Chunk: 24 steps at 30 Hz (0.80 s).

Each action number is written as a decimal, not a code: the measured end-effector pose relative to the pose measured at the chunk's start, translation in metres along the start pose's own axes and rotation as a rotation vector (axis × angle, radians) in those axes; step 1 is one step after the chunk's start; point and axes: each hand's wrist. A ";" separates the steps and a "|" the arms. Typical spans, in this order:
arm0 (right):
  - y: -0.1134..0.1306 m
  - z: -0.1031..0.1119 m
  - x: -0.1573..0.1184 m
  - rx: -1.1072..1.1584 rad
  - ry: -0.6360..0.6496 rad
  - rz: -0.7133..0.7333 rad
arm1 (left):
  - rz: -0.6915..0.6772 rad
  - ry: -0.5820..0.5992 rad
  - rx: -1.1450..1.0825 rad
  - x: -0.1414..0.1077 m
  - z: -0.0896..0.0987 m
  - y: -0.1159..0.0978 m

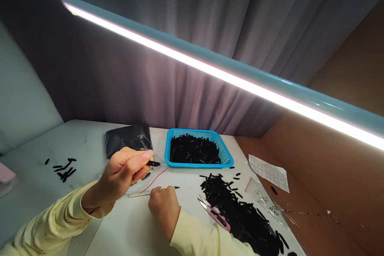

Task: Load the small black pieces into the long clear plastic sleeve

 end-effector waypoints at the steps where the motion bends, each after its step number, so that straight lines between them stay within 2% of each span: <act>1: 0.005 -0.007 0.006 -0.006 0.004 0.006 | -0.027 0.000 -0.006 0.000 0.000 0.000; 4: 0.006 -0.018 0.022 -0.017 -0.007 0.017 | -0.111 0.002 -0.031 0.001 0.000 -0.001; 7: -0.003 -0.020 0.025 -0.021 -0.022 0.028 | -0.124 -0.004 -0.040 0.001 0.000 0.000; 10: -0.017 -0.018 0.009 -0.009 -0.028 0.064 | -0.047 0.000 -0.028 -0.002 0.001 0.007; 13: -0.033 -0.020 -0.022 0.053 -0.047 0.122 | 0.094 0.059 -0.016 -0.010 0.004 0.020; 15: -0.043 -0.024 -0.040 0.258 -0.092 0.144 | 0.176 0.097 -0.013 -0.016 0.006 0.029; 18: -0.054 -0.030 -0.057 0.665 -0.134 0.062 | 0.230 0.115 -0.002 -0.023 0.009 0.036; 20: -0.059 -0.033 -0.060 0.858 -0.088 -0.009 | 0.236 0.134 0.010 -0.024 0.010 0.036; 24: -0.063 -0.040 -0.051 1.155 0.095 -0.101 | 0.202 0.149 0.022 -0.025 0.008 0.033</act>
Point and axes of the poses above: each hand's wrist, its own x-axis towards the middle knuckle, its own z-axis out of the back of the hand, y = z × x, and after that the axes turned 1 degree about x, right-handed
